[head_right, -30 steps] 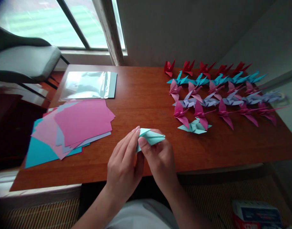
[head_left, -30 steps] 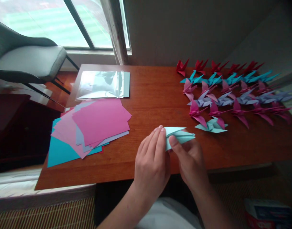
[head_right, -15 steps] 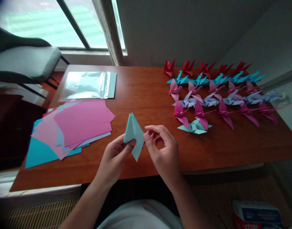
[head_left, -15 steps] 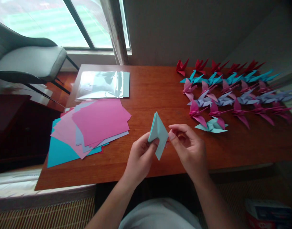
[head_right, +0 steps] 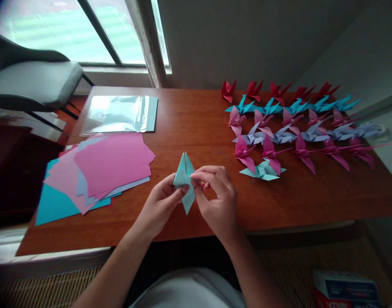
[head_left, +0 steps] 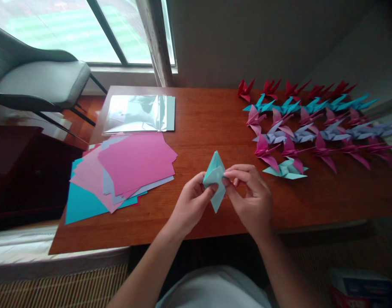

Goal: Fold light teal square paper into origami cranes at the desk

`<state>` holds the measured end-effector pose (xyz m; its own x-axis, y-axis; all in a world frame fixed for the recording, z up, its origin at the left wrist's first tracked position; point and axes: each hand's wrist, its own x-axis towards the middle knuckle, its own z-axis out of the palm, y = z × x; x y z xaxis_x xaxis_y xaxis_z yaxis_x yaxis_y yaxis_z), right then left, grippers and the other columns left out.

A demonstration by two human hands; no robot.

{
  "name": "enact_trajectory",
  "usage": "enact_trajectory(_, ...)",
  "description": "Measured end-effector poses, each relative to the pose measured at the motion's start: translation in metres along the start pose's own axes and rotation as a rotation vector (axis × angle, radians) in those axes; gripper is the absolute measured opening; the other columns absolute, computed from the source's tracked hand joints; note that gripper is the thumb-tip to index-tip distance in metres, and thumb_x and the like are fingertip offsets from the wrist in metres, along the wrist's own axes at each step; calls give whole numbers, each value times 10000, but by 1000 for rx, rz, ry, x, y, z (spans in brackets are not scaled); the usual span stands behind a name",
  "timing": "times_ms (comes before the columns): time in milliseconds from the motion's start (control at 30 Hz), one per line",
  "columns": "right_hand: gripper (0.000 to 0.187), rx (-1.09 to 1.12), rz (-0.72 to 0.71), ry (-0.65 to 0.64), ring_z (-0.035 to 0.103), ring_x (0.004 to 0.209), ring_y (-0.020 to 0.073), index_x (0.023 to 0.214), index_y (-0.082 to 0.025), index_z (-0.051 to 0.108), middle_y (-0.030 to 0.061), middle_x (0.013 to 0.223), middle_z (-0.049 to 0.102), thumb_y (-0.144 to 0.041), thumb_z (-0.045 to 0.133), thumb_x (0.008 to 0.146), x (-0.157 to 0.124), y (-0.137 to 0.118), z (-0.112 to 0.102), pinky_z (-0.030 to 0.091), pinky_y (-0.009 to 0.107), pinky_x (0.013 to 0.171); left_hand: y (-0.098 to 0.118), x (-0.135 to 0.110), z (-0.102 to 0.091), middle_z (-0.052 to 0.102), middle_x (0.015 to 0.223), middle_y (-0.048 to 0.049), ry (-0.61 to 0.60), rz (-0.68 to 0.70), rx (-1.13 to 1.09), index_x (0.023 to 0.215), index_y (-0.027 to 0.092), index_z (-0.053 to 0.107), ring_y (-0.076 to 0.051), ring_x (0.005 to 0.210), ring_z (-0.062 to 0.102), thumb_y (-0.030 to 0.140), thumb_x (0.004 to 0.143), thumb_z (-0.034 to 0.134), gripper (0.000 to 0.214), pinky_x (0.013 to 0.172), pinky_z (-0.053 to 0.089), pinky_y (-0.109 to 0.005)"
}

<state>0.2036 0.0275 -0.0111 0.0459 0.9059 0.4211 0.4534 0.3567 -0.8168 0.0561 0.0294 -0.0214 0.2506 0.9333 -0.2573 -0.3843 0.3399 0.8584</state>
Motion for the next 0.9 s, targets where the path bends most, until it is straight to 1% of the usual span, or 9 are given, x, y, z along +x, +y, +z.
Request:
enact_trajectory(67, 169, 26, -16, -35, 624, 851, 183, 990, -257, 686, 34, 977, 691, -124, 673, 886, 1, 0, -1, 512, 317, 660, 0, 0, 0, 653, 847, -33, -14, 11, 18, 896, 157, 680, -162, 803, 572, 329, 841, 764, 199, 765, 461, -253)
enact_trajectory(167, 177, 10, -23, -73, 625, 849, 194, 1021, -261, 682, 35, 952, 703, -142, 662, 890, 3, 0, -3, 520, 327, 661, 0, 0, 0, 664, 889, -48, -26, 15, 24, 937, 158, 684, -179, 840, 584, 331, 860, 742, 198, 814, 468, -279)
enact_trajectory(267, 261, -21, -55, -108, 620, 885, 213, 1114, -277, 687, 33, 947, 719, -148, 661, 888, 3, 1, -5, 541, 372, 743, -1, -1, 0, 685, 933, -60, -40, 20, -5, 990, 160, 702, -192, 887, 595, 321, 865, 736, 207, 848, 470, -289)
enact_trajectory(333, 306, -29, -106, -133, 615, 898, 218, 1150, -288, 694, 27, 944, 733, -137, 661, 886, 3, 1, -6, 538, 414, 826, -1, -1, 0, 687, 921, -53, -27, 25, -41, 998, 165, 706, -184, 882, 593, 319, 858, 744, 212, 820, 469, -266)
enact_trajectory(400, 303, -38, -147, -151, 611, 899, 222, 1123, -303, 723, 22, 930, 744, -124, 654, 889, 2, 1, -6, 525, 439, 866, -2, -2, -1, 674, 896, -41, -1, 18, -77, 981, 169, 704, -163, 843, 581, 317, 847, 754, 206, 767, 464, -234)
enact_trajectory(500, 285, -73, -167, -154, 601, 903, 232, 1057, -330, 765, 25, 939, 756, -127, 650, 893, 0, 2, -5, 516, 445, 845, -2, -2, -1, 654, 882, -30, 19, -15, -125, 982, 169, 693, -139, 794, 564, 300, 835, 762, 208, 722, 462, -210)
enact_trajectory(700, 346, -95, -211, -155, 571, 932, 237, 1088, -330, 762, 26, 1011, 762, -79, 626, 893, -4, 2, -3, 527, 437, 829, 2, -3, 1, 653, 843, -10, 52, -65, -245, 994, 169, 688, -114, 729, 571, 231, 797, 765, 220, 671, 465, -193)
enact_trajectory(833, 403, -127, -246, -173, 561, 967, 248, 1106, -317, 759, 35, 1045, 764, -31, 600, 871, -6, 2, -4, 541, 448, 844, 5, -2, 0, 689, 854, -14, 74, -95, -312, 983, 162, 699, -117, 723, 601, 139, 751, 706, 233, 684, 491, -207)
enact_trajectory(900, 436, -145, -249, -187, 569, 975, 252, 1120, -320, 755, 35, 1064, 765, -16, 576, 864, -7, 3, -4, 545, 461, 852, 6, -1, -1, 704, 831, -18, 62, -95, -343, 962, 156, 705, -130, 723, 623, 130, 722, 669, 245, 696, 505, -224)
